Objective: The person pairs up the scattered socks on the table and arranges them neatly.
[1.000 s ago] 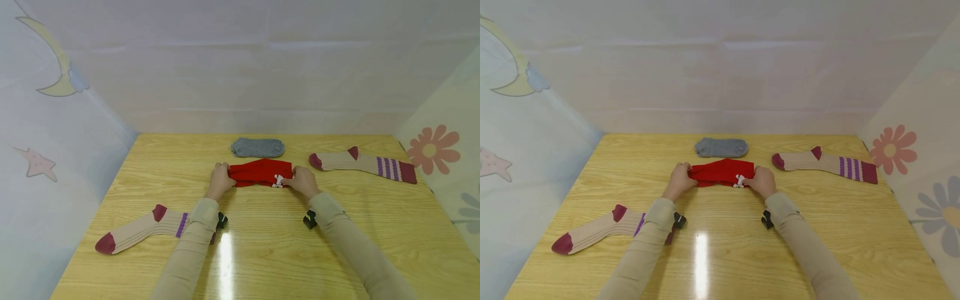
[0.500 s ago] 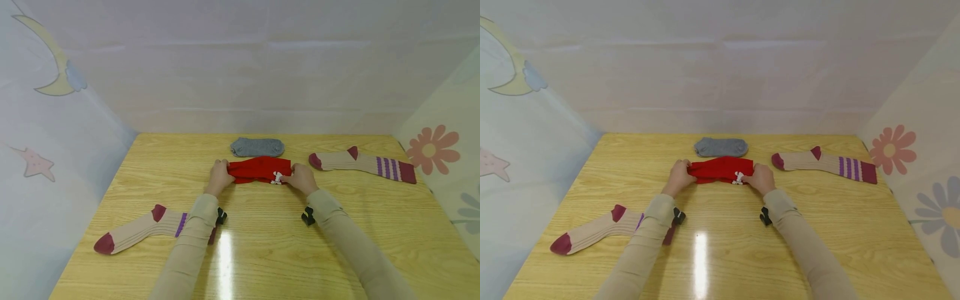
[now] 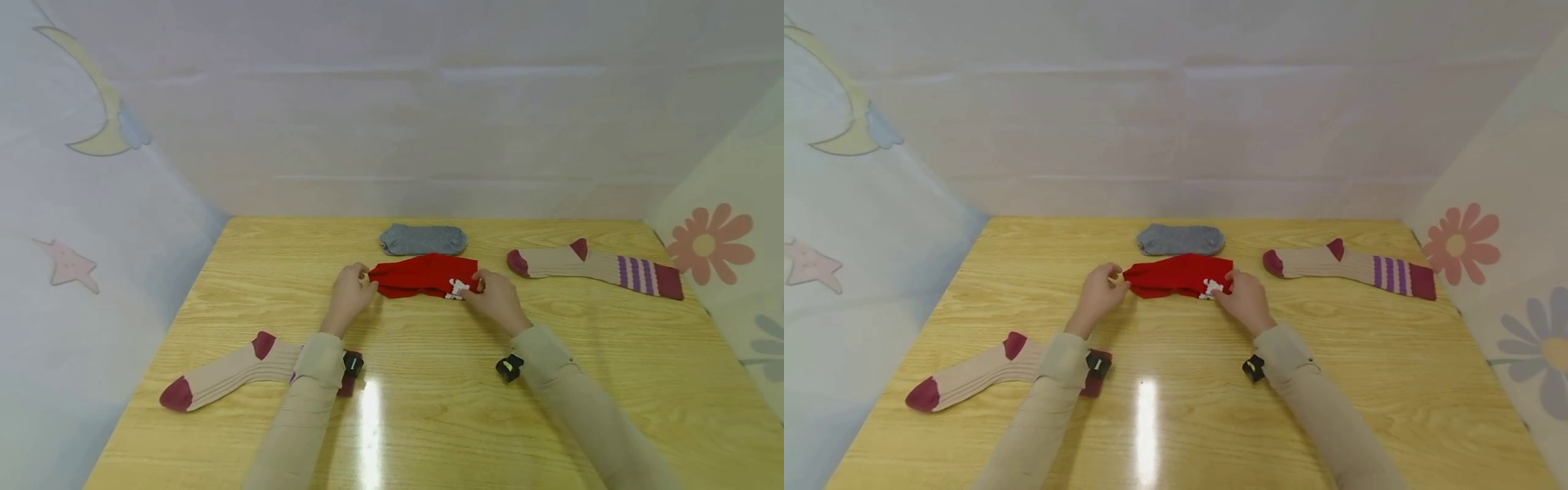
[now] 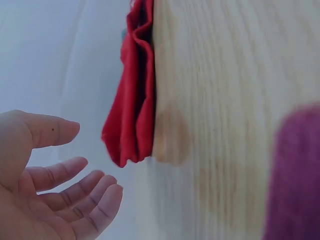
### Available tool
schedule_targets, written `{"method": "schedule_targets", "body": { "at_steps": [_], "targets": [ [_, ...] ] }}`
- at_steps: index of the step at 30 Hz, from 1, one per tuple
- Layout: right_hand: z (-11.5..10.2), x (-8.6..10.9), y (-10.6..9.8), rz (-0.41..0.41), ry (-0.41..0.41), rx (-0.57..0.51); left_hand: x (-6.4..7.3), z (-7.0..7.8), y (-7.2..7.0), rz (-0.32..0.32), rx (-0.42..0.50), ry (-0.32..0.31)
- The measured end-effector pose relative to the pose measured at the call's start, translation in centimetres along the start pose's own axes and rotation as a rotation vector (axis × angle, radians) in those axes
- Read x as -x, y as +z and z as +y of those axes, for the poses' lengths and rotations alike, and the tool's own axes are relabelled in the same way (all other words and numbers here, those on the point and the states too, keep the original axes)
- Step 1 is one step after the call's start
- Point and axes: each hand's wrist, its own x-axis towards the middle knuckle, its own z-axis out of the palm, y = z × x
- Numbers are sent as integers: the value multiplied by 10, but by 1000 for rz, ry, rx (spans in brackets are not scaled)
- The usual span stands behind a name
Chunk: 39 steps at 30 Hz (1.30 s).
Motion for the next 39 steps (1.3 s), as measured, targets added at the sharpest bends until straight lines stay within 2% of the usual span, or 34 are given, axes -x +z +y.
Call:
{"method": "schedule_targets", "body": {
  "at_steps": [5,18,28,35,39],
  "targets": [
    [-13,14,-2,-12,-18,-79,17,2,-9,28,64,26],
    [-46,44,2,-135,3,-271,57,-7,-24,99,82,101],
    [-67,63,26,-231,134,-476,82,-19,-36,136,151,141],
    [-75,70,41,-267,175,-583,97,-32,-49,137,141,84],
    [-79,72,47,-270,175,-597,103,-36,-56,142,143,94]
  ]
}}
